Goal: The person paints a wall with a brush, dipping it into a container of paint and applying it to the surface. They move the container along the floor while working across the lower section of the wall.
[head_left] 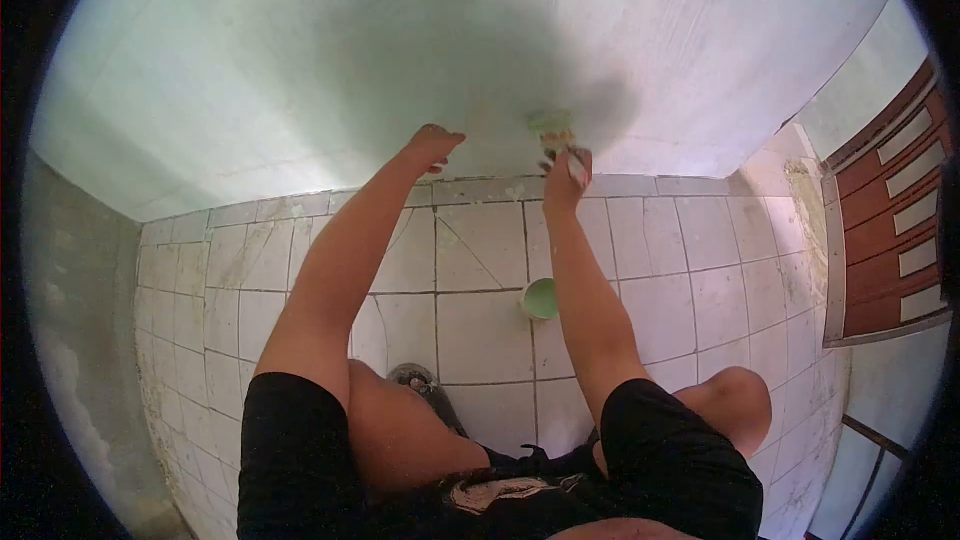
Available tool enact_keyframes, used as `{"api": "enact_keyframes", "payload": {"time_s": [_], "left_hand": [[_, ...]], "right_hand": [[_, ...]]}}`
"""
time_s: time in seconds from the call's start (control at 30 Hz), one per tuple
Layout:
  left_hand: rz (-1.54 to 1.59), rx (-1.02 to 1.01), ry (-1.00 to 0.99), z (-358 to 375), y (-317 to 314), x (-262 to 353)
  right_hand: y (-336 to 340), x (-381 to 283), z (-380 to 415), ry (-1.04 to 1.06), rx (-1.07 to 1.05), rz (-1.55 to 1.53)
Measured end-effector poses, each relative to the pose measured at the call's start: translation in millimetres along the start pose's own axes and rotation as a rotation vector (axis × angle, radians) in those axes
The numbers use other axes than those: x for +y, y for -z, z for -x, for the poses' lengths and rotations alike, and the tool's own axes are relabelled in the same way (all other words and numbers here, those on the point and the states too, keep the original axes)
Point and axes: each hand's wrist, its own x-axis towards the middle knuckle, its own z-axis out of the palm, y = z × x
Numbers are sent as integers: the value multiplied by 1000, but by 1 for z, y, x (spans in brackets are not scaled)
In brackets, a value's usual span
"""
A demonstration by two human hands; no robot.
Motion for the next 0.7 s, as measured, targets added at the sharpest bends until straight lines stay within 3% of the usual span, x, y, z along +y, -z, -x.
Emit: {"api": "enact_keyframes", "payload": {"time_s": [0.1, 0.17, 0.23, 0.3, 0.37, 0.5, 0.53, 0.6, 0.7], "left_hand": [[-224, -40, 27, -13, 13, -20], [-207, -44, 26, -18, 20, -34], [-185, -62, 28, -22, 23, -46], [-285, -21, -2, -25, 29, -53], [-322, -48, 46, -32, 34, -56], [-406, -138, 69, -22, 36, -58], [-404, -141, 69, -24, 33, -62], [-329, -130, 27, -23, 23, -79], [-346, -324, 45, -18, 0, -93]], "right_hand": [[5, 15, 5, -146, 123, 59], [-8, -13, 4, -256, 210, -106], [-28, -34, -22, -120, 176, 237], [-68, -92, -46, -185, 256, -128], [-85, -128, -65, -130, 235, -198], [-88, -159, -71, 179, 74, -414], [-89, -162, -71, 290, 45, -457], [-80, -138, -72, 284, 45, -441], [-46, -71, -57, 117, 57, -218]]}}
